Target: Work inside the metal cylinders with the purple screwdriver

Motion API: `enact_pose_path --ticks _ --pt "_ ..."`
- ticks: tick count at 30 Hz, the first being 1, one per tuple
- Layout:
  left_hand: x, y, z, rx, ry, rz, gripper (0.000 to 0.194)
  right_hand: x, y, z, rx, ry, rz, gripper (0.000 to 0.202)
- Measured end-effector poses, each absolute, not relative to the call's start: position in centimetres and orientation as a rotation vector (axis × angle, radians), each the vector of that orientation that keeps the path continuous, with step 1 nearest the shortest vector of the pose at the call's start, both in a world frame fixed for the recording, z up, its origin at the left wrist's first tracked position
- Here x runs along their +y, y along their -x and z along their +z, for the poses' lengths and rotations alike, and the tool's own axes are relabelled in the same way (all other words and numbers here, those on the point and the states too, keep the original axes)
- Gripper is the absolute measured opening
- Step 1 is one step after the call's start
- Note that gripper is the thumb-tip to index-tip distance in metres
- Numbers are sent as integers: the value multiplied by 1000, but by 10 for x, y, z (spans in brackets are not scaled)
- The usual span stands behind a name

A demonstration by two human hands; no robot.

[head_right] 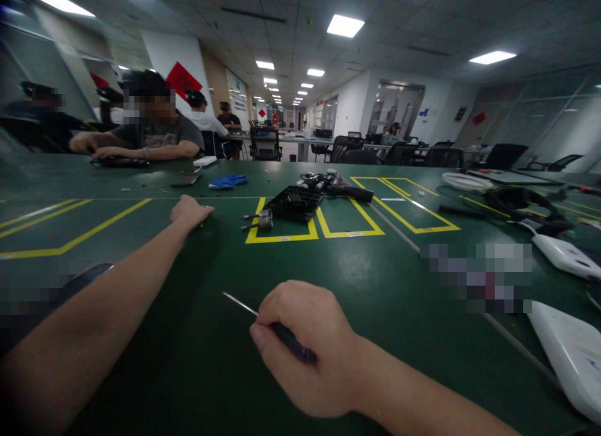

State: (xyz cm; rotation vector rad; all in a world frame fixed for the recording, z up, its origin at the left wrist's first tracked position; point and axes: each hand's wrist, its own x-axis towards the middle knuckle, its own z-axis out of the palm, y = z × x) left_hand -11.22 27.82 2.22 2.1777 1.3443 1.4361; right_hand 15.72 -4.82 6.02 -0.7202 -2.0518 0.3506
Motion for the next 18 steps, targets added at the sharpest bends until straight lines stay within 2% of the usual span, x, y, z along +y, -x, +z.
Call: enact_pose_path --ticks 4,6,7,18 --pt "260 102 27 1597 -1947 1542 31 -48 -158 61 -2024 733 341 10" --pt "248 90 30 1584 -1915 1597 55 -47 -159 60 -2009 753 345 9" --pt "241 82 31 1541 -1923 1618 59 -46 -159 59 -2000 763 346 8" --pt "166 14 16 941 -2142 1621 54 -40 -169 55 -1933 825 372 5"
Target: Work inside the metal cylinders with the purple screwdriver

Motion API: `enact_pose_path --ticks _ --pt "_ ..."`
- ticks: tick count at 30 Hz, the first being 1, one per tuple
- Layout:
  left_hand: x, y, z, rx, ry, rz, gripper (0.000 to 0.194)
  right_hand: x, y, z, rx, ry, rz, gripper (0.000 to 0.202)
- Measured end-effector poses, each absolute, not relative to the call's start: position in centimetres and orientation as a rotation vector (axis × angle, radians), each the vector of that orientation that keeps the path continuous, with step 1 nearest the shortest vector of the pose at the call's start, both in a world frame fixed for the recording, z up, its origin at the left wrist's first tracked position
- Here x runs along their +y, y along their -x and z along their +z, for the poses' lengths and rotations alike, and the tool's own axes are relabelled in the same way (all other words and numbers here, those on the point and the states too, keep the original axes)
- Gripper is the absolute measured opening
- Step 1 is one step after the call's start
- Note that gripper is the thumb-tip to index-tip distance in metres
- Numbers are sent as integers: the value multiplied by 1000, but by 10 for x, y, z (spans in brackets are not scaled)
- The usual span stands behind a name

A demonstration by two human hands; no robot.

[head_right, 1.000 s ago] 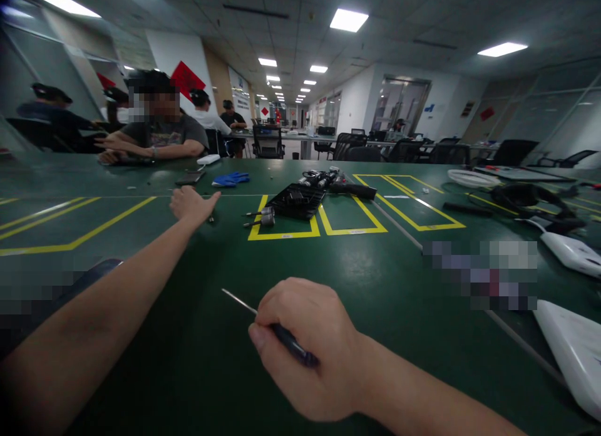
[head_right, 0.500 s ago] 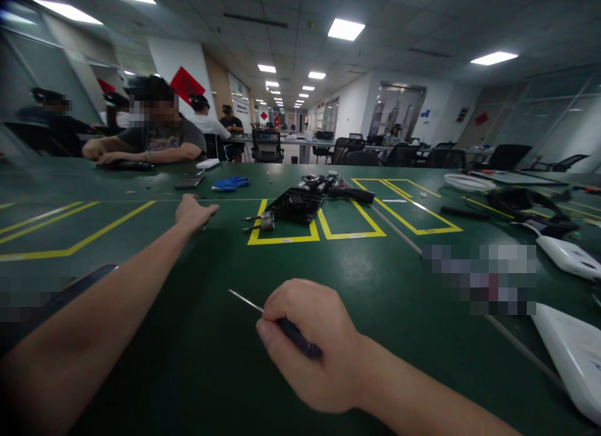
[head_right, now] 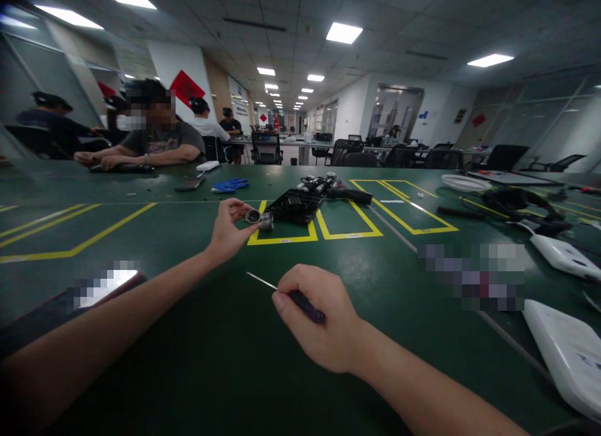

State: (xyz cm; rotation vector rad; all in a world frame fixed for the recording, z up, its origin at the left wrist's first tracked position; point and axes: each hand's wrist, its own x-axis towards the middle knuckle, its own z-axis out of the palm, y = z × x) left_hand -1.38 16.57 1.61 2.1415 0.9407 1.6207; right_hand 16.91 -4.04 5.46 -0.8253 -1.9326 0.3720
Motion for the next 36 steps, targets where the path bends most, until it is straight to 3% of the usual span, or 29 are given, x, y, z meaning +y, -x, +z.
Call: enact_pose_path --ticks 14,19,26,36 --pt "108 -6 5 639 -2132 1547 48 -40 -172 49 -1837 820 398 7" --pt "61 5 13 424 -1985 1341 46 -40 -172 44 -1537 749 662 5" --pt "26 29 16 558 -2009 1091 46 -34 -168 41 -1290 671 985 6" --pt "24 34 9 613 -2037 839 29 -36 -163 39 -1301 721 1089 5"
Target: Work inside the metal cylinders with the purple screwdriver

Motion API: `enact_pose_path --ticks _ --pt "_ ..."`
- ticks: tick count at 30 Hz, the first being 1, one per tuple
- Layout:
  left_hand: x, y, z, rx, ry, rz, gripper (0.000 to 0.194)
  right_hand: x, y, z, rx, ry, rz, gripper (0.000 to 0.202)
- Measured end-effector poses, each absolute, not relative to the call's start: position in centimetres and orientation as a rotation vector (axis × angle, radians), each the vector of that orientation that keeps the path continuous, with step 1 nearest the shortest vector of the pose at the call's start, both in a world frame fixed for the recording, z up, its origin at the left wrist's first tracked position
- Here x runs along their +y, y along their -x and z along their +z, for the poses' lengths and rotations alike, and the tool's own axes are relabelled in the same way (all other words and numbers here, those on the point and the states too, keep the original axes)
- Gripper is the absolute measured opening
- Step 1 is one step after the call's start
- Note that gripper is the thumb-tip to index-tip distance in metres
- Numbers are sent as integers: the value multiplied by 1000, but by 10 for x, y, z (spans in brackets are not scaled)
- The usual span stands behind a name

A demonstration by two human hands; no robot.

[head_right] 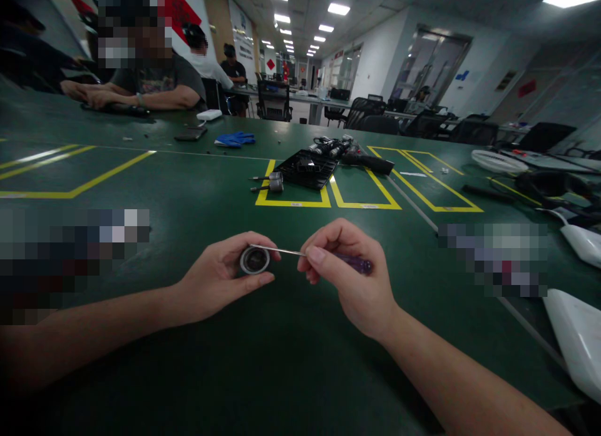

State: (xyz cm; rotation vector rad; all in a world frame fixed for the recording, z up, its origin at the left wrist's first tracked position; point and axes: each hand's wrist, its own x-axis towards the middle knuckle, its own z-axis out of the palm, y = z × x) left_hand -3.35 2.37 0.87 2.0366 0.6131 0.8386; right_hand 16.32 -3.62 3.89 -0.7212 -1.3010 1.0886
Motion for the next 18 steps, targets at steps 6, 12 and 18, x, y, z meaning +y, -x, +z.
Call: enact_pose_path --ticks 6,12,18 --pt "23 33 9 685 -2200 856 18 -36 -162 35 -1331 745 1123 4" --pt "22 32 8 580 -2229 937 18 -40 -159 35 -1361 726 1136 3" --pt "22 36 7 661 -2335 1034 25 -42 -159 33 -1409 707 1119 4"
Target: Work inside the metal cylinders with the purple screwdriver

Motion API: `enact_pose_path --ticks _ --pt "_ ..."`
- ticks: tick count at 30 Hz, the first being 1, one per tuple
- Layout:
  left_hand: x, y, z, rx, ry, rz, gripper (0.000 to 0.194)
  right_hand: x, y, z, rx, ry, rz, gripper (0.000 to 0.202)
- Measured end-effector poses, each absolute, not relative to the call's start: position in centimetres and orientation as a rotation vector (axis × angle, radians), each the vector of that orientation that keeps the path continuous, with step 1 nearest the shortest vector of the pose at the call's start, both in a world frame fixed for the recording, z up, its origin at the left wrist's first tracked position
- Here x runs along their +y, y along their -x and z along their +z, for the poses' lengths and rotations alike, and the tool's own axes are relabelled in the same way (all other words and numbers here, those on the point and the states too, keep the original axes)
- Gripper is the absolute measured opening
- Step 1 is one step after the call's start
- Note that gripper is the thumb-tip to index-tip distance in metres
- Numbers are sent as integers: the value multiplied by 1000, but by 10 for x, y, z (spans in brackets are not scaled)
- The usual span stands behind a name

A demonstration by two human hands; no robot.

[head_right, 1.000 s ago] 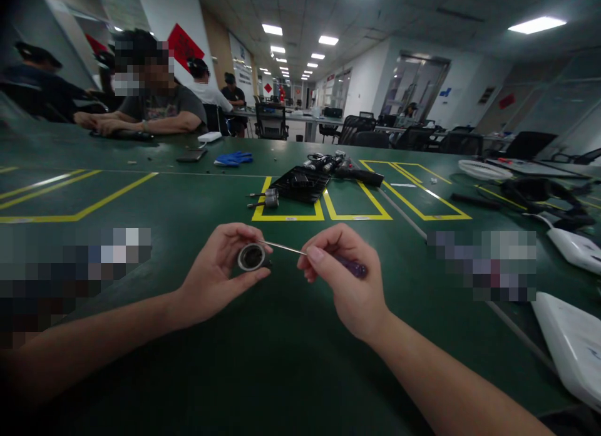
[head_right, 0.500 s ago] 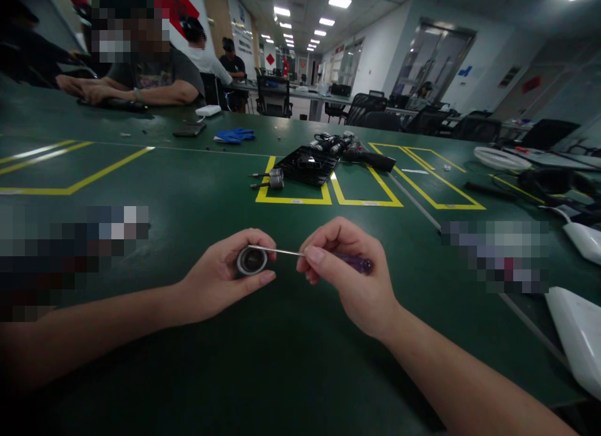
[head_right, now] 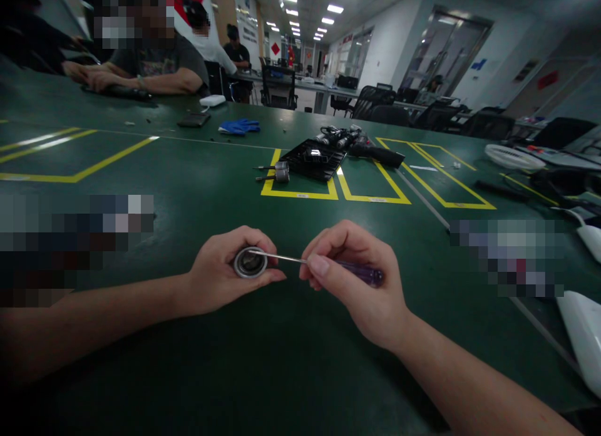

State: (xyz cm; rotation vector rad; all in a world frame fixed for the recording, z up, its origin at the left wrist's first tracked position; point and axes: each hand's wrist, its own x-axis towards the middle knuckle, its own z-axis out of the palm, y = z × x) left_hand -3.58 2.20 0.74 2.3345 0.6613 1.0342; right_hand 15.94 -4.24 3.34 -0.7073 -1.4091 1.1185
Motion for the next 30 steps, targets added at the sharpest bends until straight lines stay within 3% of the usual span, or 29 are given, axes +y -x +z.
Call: enact_pose_path --ticks 5,15,30 --pt "25 37 5 634 -2365 1059 26 -46 -160 33 -1503 789 1027 4" --pt "28 34 4 556 -2422 996 13 -58 -148 44 -1957 958 518 10" --pt "28 32 4 557 -2545 1066 16 -54 -145 38 -2047 959 481 9"
